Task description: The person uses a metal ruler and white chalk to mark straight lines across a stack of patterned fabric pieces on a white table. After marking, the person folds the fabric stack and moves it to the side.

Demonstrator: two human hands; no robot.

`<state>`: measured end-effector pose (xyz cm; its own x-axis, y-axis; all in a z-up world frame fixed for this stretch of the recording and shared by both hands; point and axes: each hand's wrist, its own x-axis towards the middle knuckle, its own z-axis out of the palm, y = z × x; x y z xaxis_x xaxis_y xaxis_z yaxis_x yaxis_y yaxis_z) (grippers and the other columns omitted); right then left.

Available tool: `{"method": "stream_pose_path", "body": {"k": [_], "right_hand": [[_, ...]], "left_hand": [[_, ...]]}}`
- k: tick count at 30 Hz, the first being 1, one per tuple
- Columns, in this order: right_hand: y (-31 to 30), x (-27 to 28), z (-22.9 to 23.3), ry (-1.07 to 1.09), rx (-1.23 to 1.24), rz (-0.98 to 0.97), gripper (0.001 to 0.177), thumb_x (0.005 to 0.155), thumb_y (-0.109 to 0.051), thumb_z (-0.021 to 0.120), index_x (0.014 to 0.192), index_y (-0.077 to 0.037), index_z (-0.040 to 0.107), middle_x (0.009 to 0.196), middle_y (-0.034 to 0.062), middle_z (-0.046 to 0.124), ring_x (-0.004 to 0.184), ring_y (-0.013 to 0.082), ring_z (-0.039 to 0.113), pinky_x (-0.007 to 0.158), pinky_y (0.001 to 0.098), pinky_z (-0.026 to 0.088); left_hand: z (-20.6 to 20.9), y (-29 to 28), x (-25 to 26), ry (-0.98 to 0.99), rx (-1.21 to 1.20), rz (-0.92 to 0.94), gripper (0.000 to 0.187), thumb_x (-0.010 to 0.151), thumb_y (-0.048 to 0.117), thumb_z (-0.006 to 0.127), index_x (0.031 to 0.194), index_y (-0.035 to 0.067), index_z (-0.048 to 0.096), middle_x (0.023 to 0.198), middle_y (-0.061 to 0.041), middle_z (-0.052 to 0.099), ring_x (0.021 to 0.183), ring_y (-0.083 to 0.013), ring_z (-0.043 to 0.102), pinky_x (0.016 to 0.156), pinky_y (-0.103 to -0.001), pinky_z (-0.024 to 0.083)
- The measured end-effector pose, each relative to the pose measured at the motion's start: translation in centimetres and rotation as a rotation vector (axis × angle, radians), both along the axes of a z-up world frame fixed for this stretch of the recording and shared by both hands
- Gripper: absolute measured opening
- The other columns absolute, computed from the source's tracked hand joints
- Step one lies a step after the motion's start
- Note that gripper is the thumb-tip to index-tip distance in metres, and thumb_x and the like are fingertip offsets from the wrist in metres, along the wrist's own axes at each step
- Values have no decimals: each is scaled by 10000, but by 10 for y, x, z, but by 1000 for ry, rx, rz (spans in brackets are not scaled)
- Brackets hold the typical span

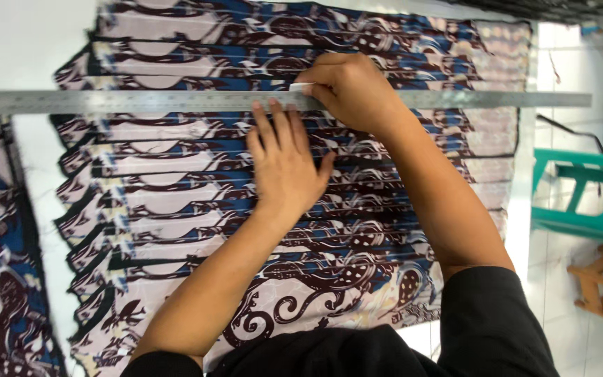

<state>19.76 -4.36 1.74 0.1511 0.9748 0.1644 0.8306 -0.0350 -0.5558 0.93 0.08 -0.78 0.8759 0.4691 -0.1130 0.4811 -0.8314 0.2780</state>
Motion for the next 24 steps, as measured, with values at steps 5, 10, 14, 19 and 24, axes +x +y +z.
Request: {"method": "stream_pose_path", "body": {"k": [5,10,14,19,24], "right_hand": [[58,-23,-6,-44,-17,141,174,892,-61,766,1063,-37,792,964,129,739,866,332,710,778,419,571],[115,-52,-13,-38,31,247,175,920,-105,767,1080,-35,785,972,134,742,875,328,713,807,422,576],[167,-88,-27,-17,68,247,179,907,-124,746,1073,-70,789,1003,129,752,920,334,713,859,439,575],[228,-145,-46,-59,-44,131,257,903,-182,730,1153,-128,756,939,189,719,898,370,692,811,482,545],[229,-126,-35,111,344,78,244,861,-179,789,1097,-141,740,1012,134,752,944,321,711,837,409,578]], "left_hand": [[4,3,1,40,23,-6,951,936,633,480,1526,-99,332,1579,-335,287,1477,-538,180,1149,-598,226],[0,1,1,140,-50,-57,871,969,622,451,1519,-48,361,1552,-280,336,1477,-541,187,1181,-606,194],[-20,-5,-1,97,-98,-72,780,944,561,486,1492,13,400,1556,-257,342,1466,-507,196,1183,-621,157],[-50,-18,-9,-135,256,-25,645,1130,465,509,1630,72,400,1653,-130,387,1515,-322,229,1298,-505,144],[-43,-9,-13,-206,-159,-50,760,979,500,522,1558,36,353,1612,-265,338,1505,-507,242,1210,-677,181]]}}
